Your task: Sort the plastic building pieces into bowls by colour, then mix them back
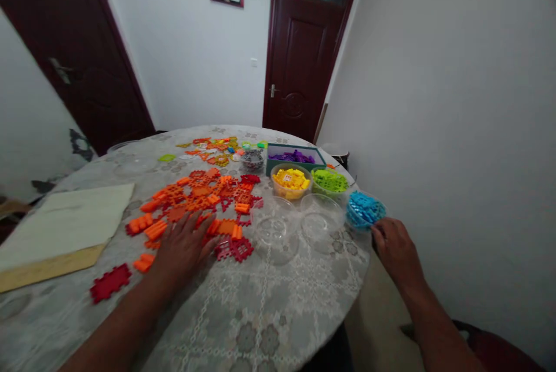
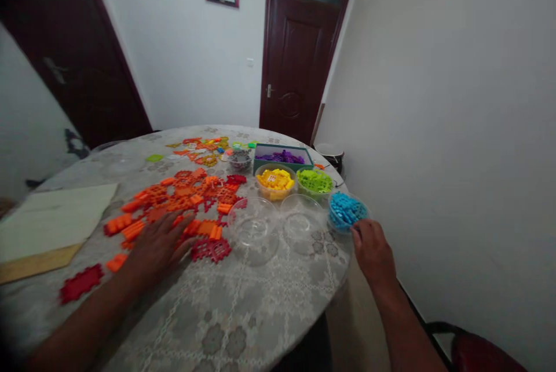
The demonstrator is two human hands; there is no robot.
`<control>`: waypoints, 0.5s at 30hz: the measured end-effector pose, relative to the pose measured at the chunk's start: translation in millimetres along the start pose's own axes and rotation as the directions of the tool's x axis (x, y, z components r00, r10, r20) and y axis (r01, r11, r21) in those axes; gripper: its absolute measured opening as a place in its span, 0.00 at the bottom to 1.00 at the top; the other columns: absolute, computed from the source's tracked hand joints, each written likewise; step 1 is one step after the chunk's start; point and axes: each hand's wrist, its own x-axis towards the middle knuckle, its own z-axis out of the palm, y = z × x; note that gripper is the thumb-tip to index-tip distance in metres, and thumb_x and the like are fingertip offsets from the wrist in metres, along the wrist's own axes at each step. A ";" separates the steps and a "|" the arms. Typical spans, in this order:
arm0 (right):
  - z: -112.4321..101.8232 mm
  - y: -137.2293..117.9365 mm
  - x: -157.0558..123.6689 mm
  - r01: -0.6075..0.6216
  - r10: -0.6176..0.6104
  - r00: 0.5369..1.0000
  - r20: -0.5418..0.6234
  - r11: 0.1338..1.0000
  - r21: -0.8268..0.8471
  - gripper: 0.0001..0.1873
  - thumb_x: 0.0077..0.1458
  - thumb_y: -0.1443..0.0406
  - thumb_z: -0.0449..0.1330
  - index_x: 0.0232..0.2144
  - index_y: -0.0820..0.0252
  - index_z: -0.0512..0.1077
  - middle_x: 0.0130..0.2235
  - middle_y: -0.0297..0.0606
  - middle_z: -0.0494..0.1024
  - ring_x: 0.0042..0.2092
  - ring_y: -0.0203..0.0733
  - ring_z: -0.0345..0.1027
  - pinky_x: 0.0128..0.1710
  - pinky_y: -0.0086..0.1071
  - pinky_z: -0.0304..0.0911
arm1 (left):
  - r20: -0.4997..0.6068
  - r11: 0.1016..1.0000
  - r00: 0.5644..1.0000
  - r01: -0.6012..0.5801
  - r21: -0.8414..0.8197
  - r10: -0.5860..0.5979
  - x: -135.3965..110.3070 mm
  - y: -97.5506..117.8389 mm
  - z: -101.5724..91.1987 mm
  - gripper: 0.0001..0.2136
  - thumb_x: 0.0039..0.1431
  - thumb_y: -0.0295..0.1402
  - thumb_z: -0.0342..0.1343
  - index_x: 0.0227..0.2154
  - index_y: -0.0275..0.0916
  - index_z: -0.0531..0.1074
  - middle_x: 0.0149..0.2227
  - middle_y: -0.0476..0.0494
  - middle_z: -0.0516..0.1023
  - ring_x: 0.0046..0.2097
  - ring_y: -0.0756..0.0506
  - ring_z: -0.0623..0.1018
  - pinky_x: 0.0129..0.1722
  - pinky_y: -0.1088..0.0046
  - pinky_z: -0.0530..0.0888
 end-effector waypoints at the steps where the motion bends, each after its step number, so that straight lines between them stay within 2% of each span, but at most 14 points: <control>1: -7.1 -0.4 1.2 0.019 -0.018 1.000 0.001 1.000 -0.025 0.16 0.74 0.52 0.50 0.42 0.55 0.71 0.43 0.47 0.76 0.47 0.54 0.71 0.51 0.47 0.69 | 0.002 1.000 1.000 0.021 0.010 -0.021 -4.5 -2.6 -5.6 0.26 0.71 0.48 0.51 0.67 0.45 0.72 0.69 0.30 0.70 0.71 0.27 0.66 0.66 0.37 0.63; 5: -35.3 -6.0 16.7 0.101 -0.103 0.994 -0.034 0.992 -0.070 0.21 0.71 0.48 0.50 0.42 0.55 0.73 0.44 0.49 0.76 0.49 0.59 0.71 0.52 0.52 0.68 | 0.077 0.993 0.990 0.115 0.028 -0.117 -28.9 -11.1 -22.9 0.25 0.72 0.46 0.51 0.67 0.46 0.71 0.71 0.31 0.68 0.72 0.27 0.65 0.66 0.35 0.63; 8: -54.5 -26.9 38.3 0.164 -0.168 0.984 -0.057 0.984 -0.069 0.24 0.70 0.45 0.49 0.41 0.54 0.75 0.45 0.50 0.77 0.50 0.62 0.72 0.53 0.55 0.67 | 0.121 0.986 0.978 0.168 0.016 -0.169 -44.5 -11.3 -26.0 0.23 0.73 0.46 0.51 0.65 0.44 0.73 0.71 0.30 0.67 0.71 0.27 0.65 0.66 0.35 0.63; 11: -69.7 -70.4 63.0 0.217 -0.220 0.972 -0.082 0.975 -0.040 0.26 0.70 0.43 0.48 0.40 0.53 0.76 0.46 0.50 0.79 0.51 0.62 0.72 0.54 0.55 0.67 | 0.089 0.985 0.982 0.169 -0.021 -0.167 -48.9 -8.1 -24.7 0.22 0.72 0.46 0.53 0.63 0.44 0.74 0.70 0.31 0.69 0.71 0.28 0.65 0.67 0.38 0.62; 15: -74.1 -150.8 90.6 0.235 -0.224 0.968 -0.111 0.966 0.106 0.22 0.71 0.46 0.52 0.41 0.54 0.76 0.47 0.48 0.80 0.50 0.58 0.74 0.52 0.51 0.68 | -0.035 0.986 0.988 0.149 -0.078 -0.152 -45.3 -11.9 -29.4 0.20 0.73 0.43 0.52 0.63 0.45 0.73 0.67 0.33 0.72 0.70 0.32 0.68 0.69 0.43 0.62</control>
